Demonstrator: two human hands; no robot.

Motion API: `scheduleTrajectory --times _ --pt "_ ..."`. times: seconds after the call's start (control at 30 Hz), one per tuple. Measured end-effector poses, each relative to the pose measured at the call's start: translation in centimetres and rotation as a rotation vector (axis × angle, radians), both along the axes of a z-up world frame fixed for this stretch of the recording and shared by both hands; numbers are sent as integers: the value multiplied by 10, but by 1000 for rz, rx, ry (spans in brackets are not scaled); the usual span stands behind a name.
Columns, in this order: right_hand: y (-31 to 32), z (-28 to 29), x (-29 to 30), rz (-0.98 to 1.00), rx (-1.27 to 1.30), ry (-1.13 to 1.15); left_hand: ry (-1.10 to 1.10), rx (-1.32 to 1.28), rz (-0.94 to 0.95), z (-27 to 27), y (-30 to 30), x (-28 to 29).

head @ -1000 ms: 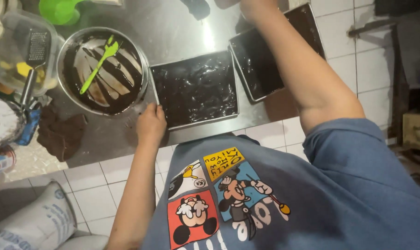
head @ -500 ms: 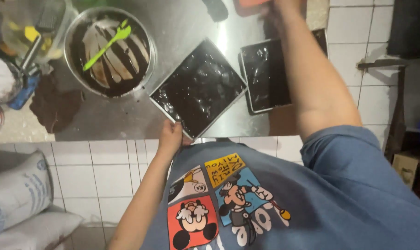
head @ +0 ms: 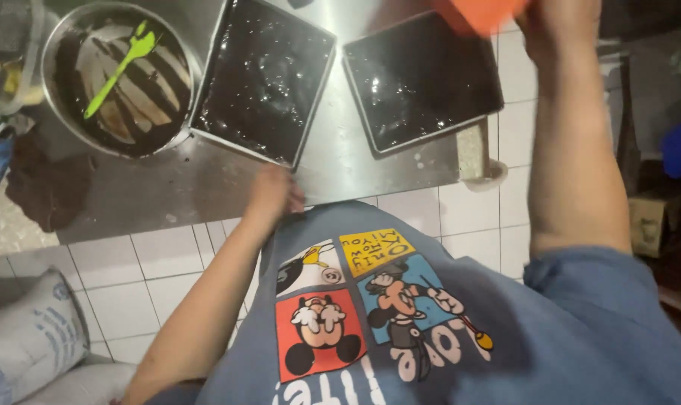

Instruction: The person is stirring a chocolate glaze in a bowl and then spreading it onto rectangular pastries arranged on a tray.

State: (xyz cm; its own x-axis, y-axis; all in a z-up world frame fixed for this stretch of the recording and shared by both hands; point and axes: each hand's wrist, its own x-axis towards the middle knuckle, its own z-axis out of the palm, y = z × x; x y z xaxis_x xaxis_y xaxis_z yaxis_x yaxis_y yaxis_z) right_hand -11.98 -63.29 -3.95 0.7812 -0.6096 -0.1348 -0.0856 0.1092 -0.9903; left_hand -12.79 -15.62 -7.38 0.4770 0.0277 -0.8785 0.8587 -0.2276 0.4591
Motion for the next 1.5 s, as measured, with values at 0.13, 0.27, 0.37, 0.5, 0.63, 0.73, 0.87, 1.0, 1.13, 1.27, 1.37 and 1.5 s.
scheduleTrajectory --times 0.13,0.27,0.37,0.5,0.63,0.73,0.87,1.0,1.13,1.27,1.37,1.5 --pt "-5 1 -91 -200 -26 187 -855 337 -1117 -33 -44 14" --pt "2 -24 -207 -493 93 199 -1935 416 -1412 -67 -100 74" --pt "38 -3 -256 -504 90 246 -2000 552 -1799 -110 -116 100" --pt "53 -27 -314 -638 123 216 -2115 328 -1670 -94 -122 90" --pt "67 -24 -339 -660 187 211 -1806 219 -1988 -87 -135 41" --pt "72 -18 -344 -682 229 222 -1981 96 -1723 -82 -130 14" --pt "75 -26 -358 -623 239 193 -2019 151 -1462 -83 -114 2" --pt "84 -27 -357 -511 182 209 -1851 324 -1639 -95 -118 24" --pt "87 -35 -344 -559 236 239 -1821 411 -1546 -79 -140 55" --pt "93 -26 -330 -477 239 309 -1699 490 -1433 -82 -155 67" --pt "96 -18 -315 -530 273 315 -1686 455 -1395 -35 -118 61" --pt "94 -16 -312 -446 267 256 -1171 397 -1549 21 -19 52"
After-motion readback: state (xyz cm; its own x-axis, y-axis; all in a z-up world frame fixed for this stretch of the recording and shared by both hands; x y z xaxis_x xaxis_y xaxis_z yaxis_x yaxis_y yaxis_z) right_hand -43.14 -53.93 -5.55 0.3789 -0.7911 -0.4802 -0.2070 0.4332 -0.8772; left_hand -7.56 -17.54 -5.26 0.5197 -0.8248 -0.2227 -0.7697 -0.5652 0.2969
